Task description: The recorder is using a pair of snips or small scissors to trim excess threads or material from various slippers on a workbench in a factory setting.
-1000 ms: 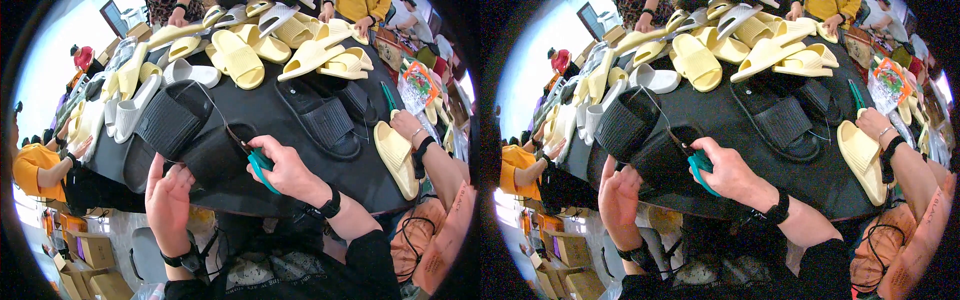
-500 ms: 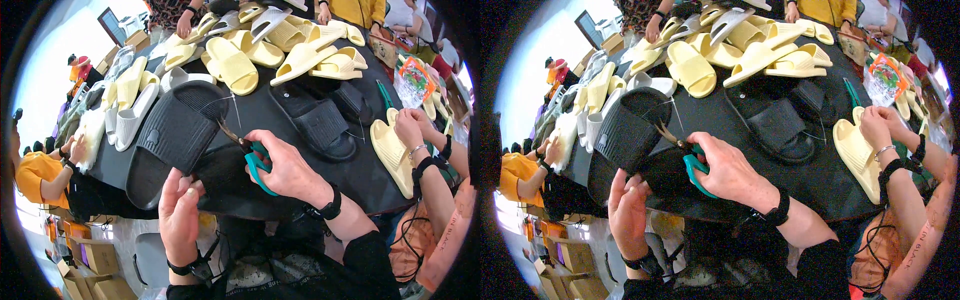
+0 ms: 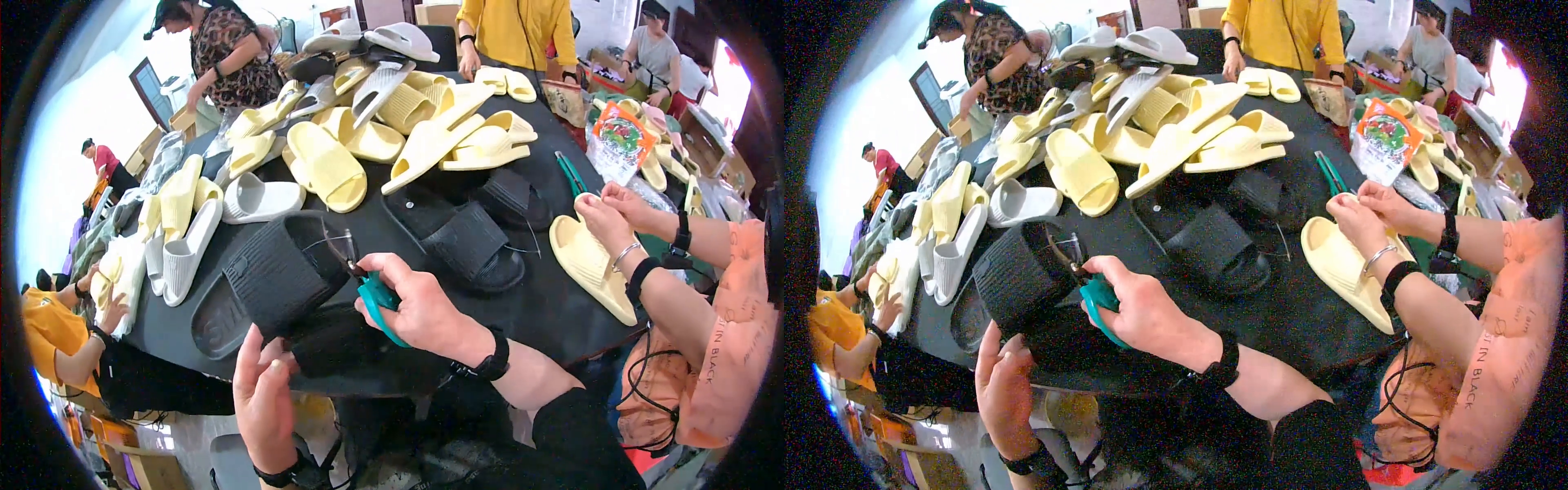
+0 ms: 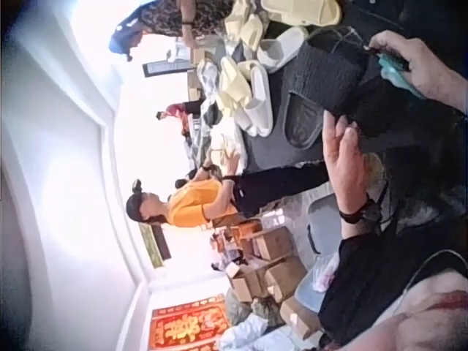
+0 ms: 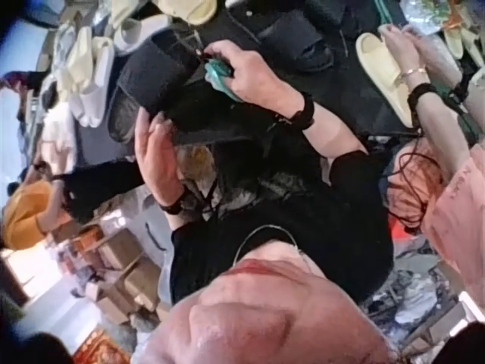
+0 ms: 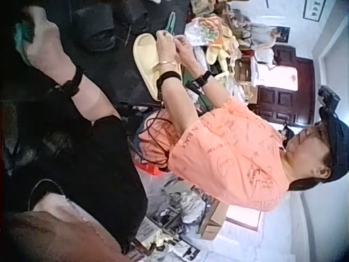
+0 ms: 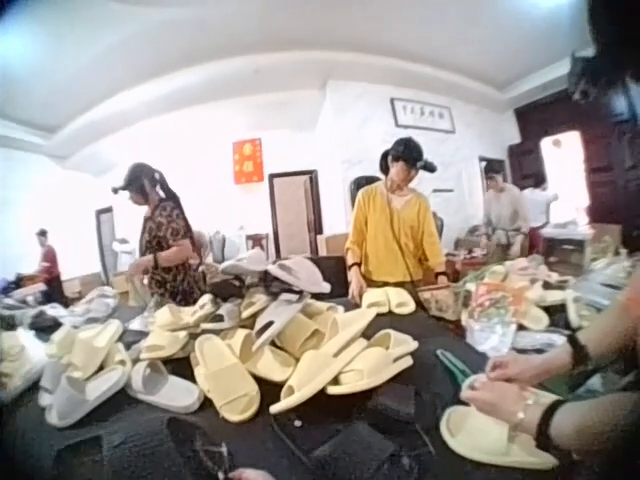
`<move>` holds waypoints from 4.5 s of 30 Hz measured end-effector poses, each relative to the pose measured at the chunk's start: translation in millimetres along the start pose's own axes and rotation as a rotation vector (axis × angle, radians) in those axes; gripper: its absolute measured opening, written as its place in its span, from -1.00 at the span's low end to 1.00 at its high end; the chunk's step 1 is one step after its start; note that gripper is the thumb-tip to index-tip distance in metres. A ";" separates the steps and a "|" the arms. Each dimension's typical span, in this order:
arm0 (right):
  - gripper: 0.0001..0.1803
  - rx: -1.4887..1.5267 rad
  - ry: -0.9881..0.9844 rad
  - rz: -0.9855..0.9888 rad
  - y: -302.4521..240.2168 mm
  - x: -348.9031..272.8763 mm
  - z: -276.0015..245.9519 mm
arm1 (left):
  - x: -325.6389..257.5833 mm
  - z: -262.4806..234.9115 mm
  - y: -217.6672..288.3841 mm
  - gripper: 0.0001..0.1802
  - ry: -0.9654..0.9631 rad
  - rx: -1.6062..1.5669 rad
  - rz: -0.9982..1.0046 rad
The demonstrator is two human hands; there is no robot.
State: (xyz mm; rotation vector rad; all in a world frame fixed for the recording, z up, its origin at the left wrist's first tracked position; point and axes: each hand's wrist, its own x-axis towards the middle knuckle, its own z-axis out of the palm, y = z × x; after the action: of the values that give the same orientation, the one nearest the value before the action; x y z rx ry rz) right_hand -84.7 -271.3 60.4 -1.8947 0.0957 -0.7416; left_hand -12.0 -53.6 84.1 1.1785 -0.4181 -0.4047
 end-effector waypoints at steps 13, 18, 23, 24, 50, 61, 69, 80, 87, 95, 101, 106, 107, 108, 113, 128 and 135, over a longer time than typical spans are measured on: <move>-0.55 0.170 0.110 0.094 10.0 2.5 6.6 | 27.6 1.2 -4.5 -0.23 -0.019 -0.371 -0.033; -0.56 0.240 0.101 0.145 16.7 1.6 7.6 | 47.0 13.0 -16.3 -0.20 -0.033 -0.215 -0.134; -0.55 0.273 0.042 0.195 16.8 1.0 9.8 | 40.0 -1.6 -26.9 -0.28 -0.011 -0.013 -0.033; -0.56 0.251 0.044 0.197 16.4 1.8 10.4 | 39.5 -5.9 -28.4 -0.31 -0.015 0.089 0.034; -0.64 0.398 -0.093 0.602 18.0 2.2 22.8 | 39.3 -55.3 -62.0 -0.58 0.104 1.566 0.615; -0.62 0.445 -0.143 0.577 20.3 0.0 23.8 | 39.5 -60.3 -78.6 -0.74 0.154 1.585 0.700; -0.62 0.436 -0.156 0.537 17.3 1.9 23.3 | 40.8 -60.2 -82.0 -0.80 0.212 1.536 0.734; -0.54 0.385 -0.117 0.522 21.7 0.8 18.0 | 42.8 -51.8 -64.2 -0.67 0.130 1.496 0.599; -0.59 0.383 -0.133 0.526 22.0 2.5 19.4 | 88.0 -30.8 -41.9 -0.46 -0.099 1.439 0.607; -0.58 0.392 -0.151 0.491 19.1 1.6 19.6 | 107.5 -21.4 -66.4 -0.58 -0.089 1.522 0.586; -0.56 0.394 -0.163 0.478 23.7 -0.3 20.7 | 109.2 -18.8 -73.2 -0.70 -0.024 1.491 0.610; -0.57 0.395 -0.172 0.495 25.0 0.8 21.9 | 110.5 -21.9 -77.0 -0.78 0.033 1.417 0.682; -0.57 0.399 -0.175 0.504 25.8 1.1 22.6 | 110.5 -22.9 -77.3 -0.81 0.049 1.395 0.694; -0.57 0.397 -0.176 0.505 24.9 1.0 22.3 | 110.5 -24.0 -77.3 -0.81 0.049 1.393 0.693; -0.57 0.386 -0.165 0.519 22.9 1.0 22.5 | 109.7 -27.1 -77.8 -0.87 0.066 1.328 0.689; -0.51 0.362 -0.172 0.497 16.9 1.8 22.5 | 108.7 -30.9 -74.2 -0.79 0.114 0.997 0.501; -0.54 0.374 -0.158 0.493 18.7 0.3 23.8 | 111.2 -33.9 -70.4 -0.74 0.078 0.792 0.398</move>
State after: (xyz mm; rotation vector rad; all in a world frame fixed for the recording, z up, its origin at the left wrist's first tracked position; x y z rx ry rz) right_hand -67.0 -260.6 38.4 -1.4793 0.2923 -0.2494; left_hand 94.4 -106.6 18.2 1.8176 -0.7650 0.1846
